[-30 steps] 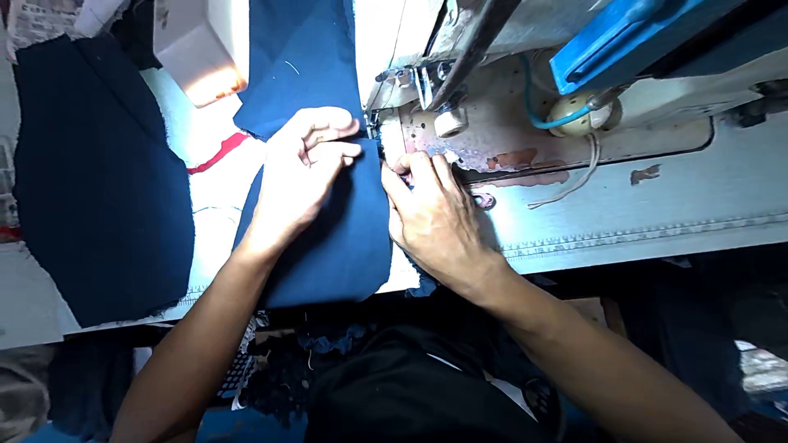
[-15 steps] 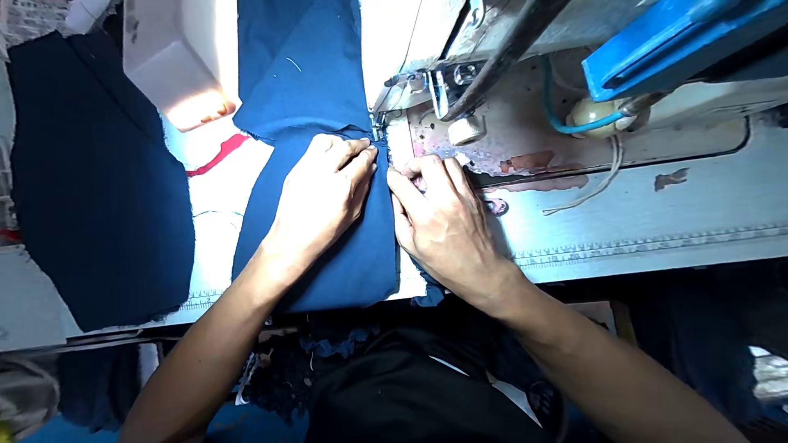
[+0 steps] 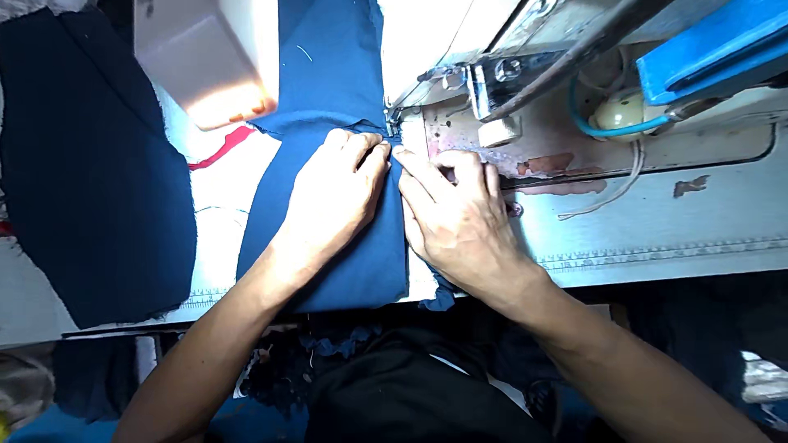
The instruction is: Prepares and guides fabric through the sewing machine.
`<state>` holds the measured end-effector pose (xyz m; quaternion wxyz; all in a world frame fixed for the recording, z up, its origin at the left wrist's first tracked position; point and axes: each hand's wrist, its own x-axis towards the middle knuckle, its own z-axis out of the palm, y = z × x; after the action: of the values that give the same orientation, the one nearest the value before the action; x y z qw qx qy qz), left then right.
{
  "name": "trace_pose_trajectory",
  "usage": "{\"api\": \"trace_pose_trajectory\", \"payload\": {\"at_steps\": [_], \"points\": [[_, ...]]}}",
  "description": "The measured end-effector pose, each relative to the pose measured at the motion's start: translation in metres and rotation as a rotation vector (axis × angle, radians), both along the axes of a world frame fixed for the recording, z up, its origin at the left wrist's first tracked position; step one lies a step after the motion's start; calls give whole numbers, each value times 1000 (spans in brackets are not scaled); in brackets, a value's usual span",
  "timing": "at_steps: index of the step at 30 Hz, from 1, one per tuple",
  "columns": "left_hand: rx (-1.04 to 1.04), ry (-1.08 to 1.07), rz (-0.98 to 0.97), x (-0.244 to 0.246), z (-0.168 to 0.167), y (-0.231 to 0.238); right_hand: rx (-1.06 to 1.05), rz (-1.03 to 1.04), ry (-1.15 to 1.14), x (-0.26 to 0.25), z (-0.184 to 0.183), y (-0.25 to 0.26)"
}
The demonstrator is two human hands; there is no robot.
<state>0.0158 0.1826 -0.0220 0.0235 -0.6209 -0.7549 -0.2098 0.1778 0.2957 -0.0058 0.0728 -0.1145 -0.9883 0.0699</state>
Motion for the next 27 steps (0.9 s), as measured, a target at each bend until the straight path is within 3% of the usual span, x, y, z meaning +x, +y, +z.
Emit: {"api": "trace_pose_trajectory", "payload": {"at_steps": [5, 27], "points": [[70, -84, -47, -11, -6, -4, -17, -5, -58, -6, 2, -1], [-162, 196, -10, 0, 5, 0, -19, -86, -117, -13, 10, -3]]}}
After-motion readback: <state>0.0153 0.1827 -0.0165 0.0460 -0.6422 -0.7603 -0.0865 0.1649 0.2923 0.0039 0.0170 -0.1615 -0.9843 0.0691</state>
